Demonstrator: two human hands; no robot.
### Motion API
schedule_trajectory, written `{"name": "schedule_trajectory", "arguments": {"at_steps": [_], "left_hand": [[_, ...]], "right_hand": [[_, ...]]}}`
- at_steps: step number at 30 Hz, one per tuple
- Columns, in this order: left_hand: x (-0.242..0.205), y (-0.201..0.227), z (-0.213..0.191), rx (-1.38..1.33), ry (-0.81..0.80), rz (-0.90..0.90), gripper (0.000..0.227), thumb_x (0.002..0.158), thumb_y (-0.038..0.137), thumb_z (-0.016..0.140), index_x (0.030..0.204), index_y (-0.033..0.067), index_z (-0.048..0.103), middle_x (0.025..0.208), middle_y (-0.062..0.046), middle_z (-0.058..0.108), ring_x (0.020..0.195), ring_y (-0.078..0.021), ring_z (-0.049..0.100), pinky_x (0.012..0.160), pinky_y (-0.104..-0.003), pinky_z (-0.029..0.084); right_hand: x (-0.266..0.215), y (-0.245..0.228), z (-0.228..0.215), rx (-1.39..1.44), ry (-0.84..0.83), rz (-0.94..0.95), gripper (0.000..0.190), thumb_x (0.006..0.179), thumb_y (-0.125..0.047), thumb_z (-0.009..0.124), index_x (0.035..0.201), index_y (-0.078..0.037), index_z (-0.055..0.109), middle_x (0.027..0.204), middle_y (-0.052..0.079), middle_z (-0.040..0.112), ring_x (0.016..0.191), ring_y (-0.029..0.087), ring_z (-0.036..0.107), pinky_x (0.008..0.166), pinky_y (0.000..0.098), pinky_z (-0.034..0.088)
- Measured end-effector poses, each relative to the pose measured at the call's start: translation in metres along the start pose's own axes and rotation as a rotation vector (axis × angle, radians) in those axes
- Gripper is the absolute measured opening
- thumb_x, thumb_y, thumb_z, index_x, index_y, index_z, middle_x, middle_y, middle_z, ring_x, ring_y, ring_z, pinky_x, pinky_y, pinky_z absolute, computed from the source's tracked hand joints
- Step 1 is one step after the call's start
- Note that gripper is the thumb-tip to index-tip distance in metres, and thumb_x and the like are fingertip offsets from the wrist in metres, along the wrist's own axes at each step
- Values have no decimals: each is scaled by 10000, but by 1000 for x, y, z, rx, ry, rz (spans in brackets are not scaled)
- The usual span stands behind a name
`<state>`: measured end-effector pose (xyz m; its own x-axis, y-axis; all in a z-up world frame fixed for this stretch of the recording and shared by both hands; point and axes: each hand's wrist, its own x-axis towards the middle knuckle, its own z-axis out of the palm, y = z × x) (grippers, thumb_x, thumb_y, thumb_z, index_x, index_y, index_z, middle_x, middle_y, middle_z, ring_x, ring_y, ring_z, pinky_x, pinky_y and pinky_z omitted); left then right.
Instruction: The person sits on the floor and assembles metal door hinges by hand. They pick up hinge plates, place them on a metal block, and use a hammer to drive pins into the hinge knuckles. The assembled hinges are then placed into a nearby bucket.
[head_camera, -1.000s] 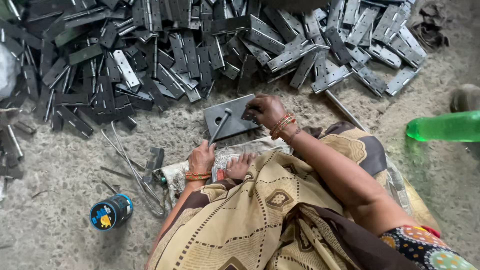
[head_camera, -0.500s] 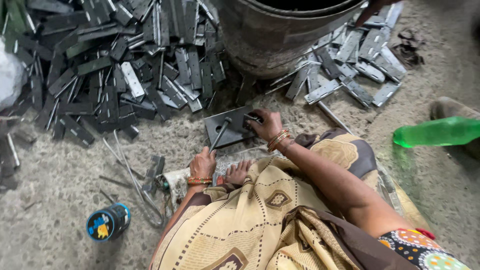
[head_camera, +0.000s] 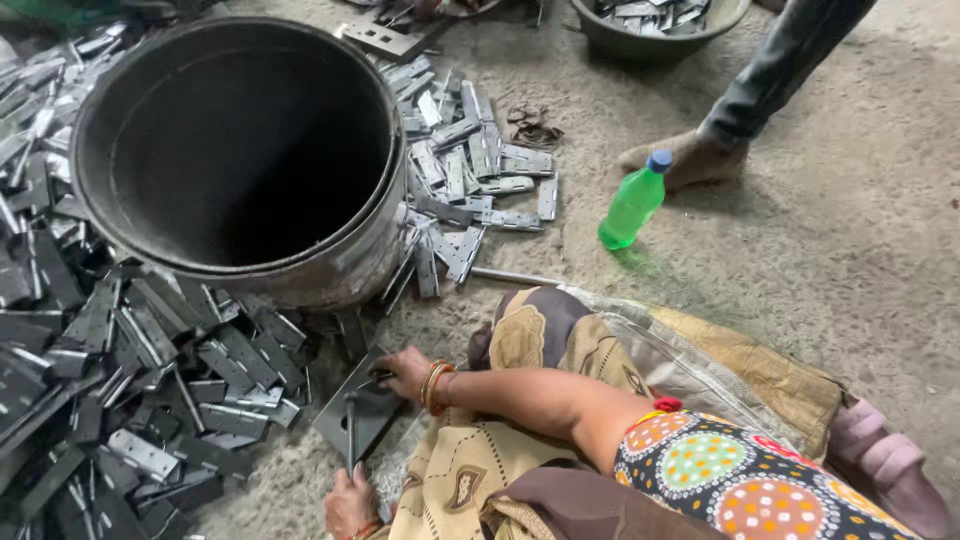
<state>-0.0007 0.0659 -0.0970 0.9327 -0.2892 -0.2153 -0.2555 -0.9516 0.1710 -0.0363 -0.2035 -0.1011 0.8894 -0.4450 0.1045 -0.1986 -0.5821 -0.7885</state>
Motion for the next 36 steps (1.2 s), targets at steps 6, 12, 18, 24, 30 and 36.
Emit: {"name": "schedule_trajectory", "arguments": {"at_steps": [6, 12, 18, 24, 30, 36], "left_hand": [[33, 6, 7, -146, 17, 98, 364, 972, 432, 582, 931, 75, 641, 838, -292, 688, 827, -530, 644, 717, -617, 496], [32, -2, 40, -186, 75, 82, 321, 964, 405, 618, 969, 85, 632, 834, -260, 696, 829, -505, 665, 712, -612, 519], [25, -7, 39, -225, 91, 74, 338, 955, 407, 637, 932, 70, 635, 792, -239, 705, 777, -476, 689, 684, -574, 544], [35, 11, -13, -591, 370, 15, 262, 997, 329, 646, 935, 75, 666, 722, -176, 698, 632, -348, 700, 569, -487, 515], [-1, 41, -205, -996, 917, 272, 132, 1126, 154, 552, 1142, 93, 668, 765, 41, 595, 570, -58, 494, 460, -227, 379], [-40, 82, -256, -1372, 1422, 647, 255, 1090, 241, 491, 1191, 7, 513, 784, -22, 550, 554, -80, 394, 441, -227, 328]], "right_hand": [[5, -1, -31, 183, 83, -103, 373, 855, -347, 815, 1181, -177, 752, 916, 186, 758, 784, 281, 738, 745, 391, 594], [3, 12, -42, 363, -175, 215, 333, 911, -136, 771, 1242, -109, 752, 949, 104, 783, 717, 80, 594, 617, 301, 514], [8, 0, -28, 542, -139, 71, 257, 958, -32, 730, 1214, -37, 746, 1030, 44, 786, 853, 57, 690, 742, 235, 582], [21, -10, 6, 697, -189, 59, 301, 946, -26, 737, 1247, -43, 728, 1022, 2, 765, 857, 16, 648, 741, 216, 559], [25, -34, 21, 345, -178, -66, 366, 914, -6, 763, 1264, -113, 750, 906, 42, 790, 756, -11, 527, 655, 219, 494], [22, -39, 17, 307, -158, -121, 394, 912, 2, 754, 1283, -127, 738, 921, 192, 742, 736, -9, 517, 634, 263, 510]]}}
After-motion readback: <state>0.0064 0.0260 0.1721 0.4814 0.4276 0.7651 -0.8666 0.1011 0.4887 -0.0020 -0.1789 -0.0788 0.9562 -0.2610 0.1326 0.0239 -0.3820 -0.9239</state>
